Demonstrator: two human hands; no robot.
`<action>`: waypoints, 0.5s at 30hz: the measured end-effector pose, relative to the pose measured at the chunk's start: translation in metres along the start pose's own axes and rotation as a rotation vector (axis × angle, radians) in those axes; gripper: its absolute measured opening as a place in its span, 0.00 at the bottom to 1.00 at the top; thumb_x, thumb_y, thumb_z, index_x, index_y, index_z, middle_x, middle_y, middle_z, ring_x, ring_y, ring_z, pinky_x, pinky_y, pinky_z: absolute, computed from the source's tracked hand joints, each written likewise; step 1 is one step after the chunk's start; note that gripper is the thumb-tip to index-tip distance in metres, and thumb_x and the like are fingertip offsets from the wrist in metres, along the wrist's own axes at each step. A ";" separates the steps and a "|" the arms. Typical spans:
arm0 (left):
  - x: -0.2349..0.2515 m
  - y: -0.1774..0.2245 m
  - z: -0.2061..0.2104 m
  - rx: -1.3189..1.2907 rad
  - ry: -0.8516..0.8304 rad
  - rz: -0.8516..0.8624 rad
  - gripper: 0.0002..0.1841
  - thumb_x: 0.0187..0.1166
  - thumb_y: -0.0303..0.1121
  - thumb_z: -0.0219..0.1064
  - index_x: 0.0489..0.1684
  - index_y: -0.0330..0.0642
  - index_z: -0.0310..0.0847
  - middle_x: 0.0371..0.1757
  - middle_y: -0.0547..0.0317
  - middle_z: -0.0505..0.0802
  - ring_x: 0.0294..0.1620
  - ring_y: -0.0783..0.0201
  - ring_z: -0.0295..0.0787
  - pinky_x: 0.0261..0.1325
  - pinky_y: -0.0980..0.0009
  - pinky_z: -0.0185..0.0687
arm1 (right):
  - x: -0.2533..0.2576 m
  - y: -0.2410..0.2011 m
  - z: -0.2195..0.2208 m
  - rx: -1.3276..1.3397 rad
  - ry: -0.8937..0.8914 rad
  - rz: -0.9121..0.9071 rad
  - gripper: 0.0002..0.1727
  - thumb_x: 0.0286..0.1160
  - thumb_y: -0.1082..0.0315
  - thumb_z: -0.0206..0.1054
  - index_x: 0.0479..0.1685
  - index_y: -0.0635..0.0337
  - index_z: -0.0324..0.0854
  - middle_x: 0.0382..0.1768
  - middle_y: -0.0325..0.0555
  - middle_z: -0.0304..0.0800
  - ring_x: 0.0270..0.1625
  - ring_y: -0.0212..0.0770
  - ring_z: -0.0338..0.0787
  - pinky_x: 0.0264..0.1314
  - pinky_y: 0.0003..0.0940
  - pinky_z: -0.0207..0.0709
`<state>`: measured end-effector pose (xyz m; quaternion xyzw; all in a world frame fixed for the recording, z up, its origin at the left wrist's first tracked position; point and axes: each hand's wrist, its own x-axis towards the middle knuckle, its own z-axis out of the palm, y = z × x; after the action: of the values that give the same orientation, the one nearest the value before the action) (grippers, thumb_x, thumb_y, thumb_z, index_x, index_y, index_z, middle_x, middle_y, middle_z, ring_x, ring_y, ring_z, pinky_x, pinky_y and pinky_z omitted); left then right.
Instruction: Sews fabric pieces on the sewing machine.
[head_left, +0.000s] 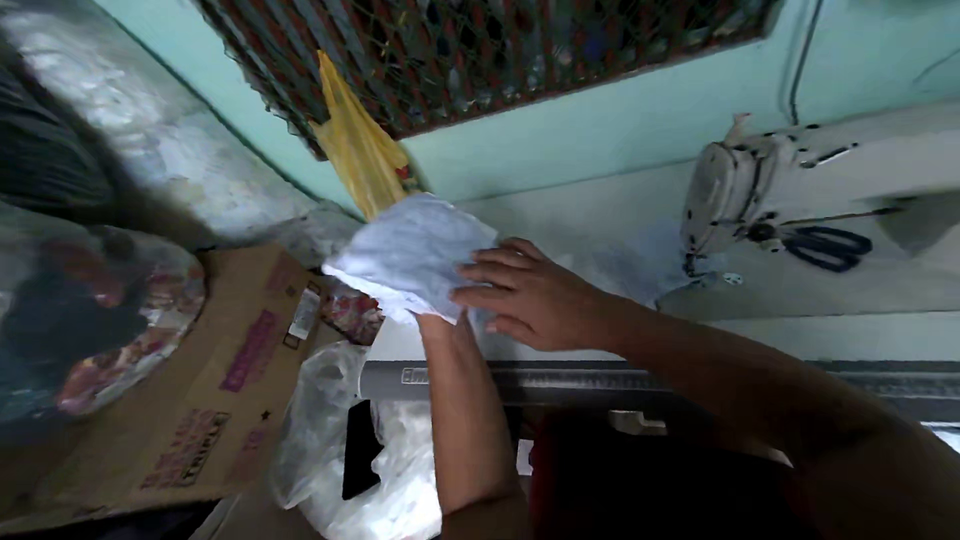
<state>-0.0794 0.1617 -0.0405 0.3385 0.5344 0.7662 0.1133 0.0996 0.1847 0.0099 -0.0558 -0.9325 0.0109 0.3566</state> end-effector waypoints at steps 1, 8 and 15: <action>-0.013 0.028 0.003 0.095 -0.050 -0.043 0.16 0.91 0.26 0.48 0.67 0.24 0.71 0.53 0.45 0.85 0.49 0.67 0.80 0.54 0.70 0.79 | -0.022 -0.007 -0.013 -0.025 0.033 -0.016 0.20 0.82 0.58 0.62 0.69 0.47 0.87 0.74 0.49 0.85 0.84 0.56 0.75 0.86 0.63 0.59; -0.086 -0.045 0.033 0.918 -1.038 0.549 0.39 0.85 0.63 0.54 0.92 0.50 0.61 0.91 0.37 0.65 0.93 0.36 0.52 0.89 0.29 0.36 | -0.145 -0.029 -0.068 -0.092 0.299 0.213 0.16 0.86 0.57 0.61 0.56 0.56 0.90 0.66 0.49 0.90 0.77 0.49 0.80 0.83 0.47 0.69; -0.097 -0.009 0.009 1.021 -1.277 0.413 0.40 0.76 0.60 0.69 0.86 0.48 0.72 0.89 0.43 0.70 0.91 0.39 0.60 0.88 0.31 0.47 | -0.198 -0.038 -0.066 -0.076 0.227 0.428 0.19 0.84 0.56 0.62 0.60 0.57 0.89 0.69 0.51 0.87 0.77 0.49 0.80 0.81 0.44 0.72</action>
<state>-0.0034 0.1197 -0.0854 0.8073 0.5759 0.0974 0.0844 0.2861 0.1238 -0.0700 -0.2665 -0.8531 0.0448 0.4462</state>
